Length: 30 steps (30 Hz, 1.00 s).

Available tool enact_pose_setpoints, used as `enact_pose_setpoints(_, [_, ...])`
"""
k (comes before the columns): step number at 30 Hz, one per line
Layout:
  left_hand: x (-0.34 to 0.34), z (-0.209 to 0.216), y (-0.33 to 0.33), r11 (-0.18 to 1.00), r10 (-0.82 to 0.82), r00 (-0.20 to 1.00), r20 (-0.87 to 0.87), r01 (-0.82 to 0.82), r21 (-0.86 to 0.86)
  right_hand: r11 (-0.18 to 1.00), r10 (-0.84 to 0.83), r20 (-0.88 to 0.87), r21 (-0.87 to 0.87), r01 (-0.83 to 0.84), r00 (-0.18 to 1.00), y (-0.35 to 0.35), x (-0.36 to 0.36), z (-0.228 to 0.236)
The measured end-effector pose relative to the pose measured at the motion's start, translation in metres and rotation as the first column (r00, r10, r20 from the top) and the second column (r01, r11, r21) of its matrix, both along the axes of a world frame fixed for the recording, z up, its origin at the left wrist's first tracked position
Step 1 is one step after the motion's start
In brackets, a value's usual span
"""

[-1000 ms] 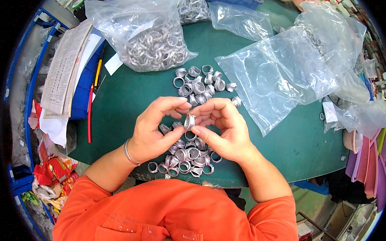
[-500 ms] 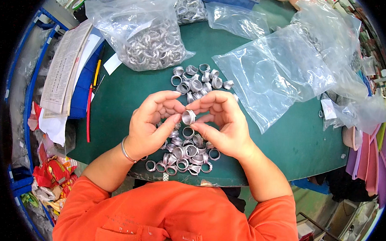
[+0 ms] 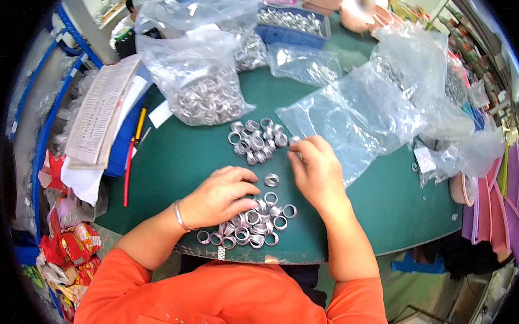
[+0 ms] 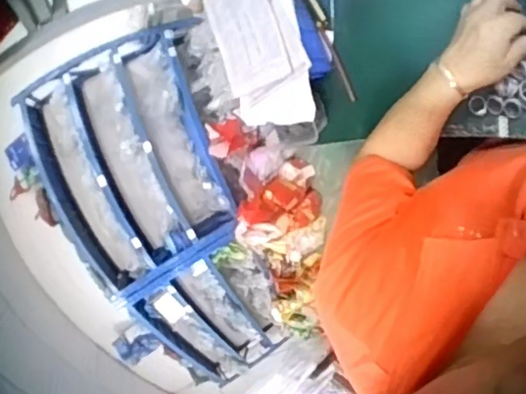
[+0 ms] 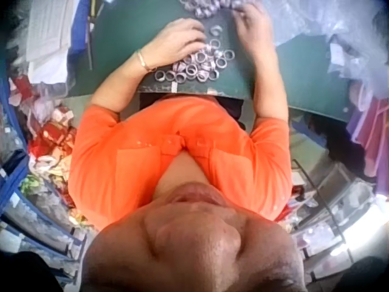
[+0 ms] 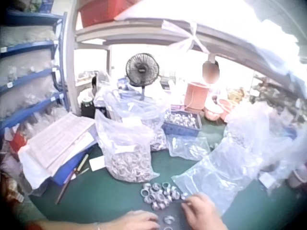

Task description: The person picks up and turns over metal ring components one at a time from a pile to check them before setting them back down.

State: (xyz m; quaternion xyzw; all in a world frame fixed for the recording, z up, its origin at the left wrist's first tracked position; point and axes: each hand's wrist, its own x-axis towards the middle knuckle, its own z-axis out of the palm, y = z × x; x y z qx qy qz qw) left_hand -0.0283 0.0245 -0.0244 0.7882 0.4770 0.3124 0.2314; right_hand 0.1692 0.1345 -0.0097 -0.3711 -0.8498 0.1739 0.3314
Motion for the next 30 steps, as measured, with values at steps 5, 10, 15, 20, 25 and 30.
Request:
enact_pose_setpoints(5, [0.003,-0.002,0.0,0.999,-0.018,1.0,-0.018,0.018,0.027,0.982,-0.166,0.273,-0.042,0.184,0.947,0.002,0.003,-0.011])
enact_pose_setpoints(10, [0.002,-0.008,-0.002,0.999,-0.03,0.997,-0.069,0.028,-0.025,0.988,0.009,0.203,-0.153,0.022,0.979,-0.001,-0.005,-0.01])
enact_pose_setpoints(15, [0.002,-0.016,-0.001,0.999,-0.037,0.999,-0.024,0.038,0.029,0.933,0.224,0.134,-0.316,-0.173,0.965,-0.013,-0.008,-0.008])
enact_pose_setpoints(20, [-0.003,-0.013,0.002,0.997,-0.073,0.996,0.043,0.073,-0.011,0.859,0.26,0.021,-0.463,-0.221,0.965,-0.01,-0.002,-0.01])
enact_pose_setpoints(25, [-0.003,-0.013,0.005,0.995,-0.098,0.995,0.005,0.098,-0.01,0.753,0.183,-0.194,-0.603,-0.264,0.964,-0.004,-0.004,-0.016])
enact_pose_setpoints(30, [-0.003,-0.008,0.005,0.994,0.097,0.982,0.16,-0.088,-0.061,0.673,0.262,-0.463,-0.542,-0.504,0.847,-0.007,-0.009,-0.019])
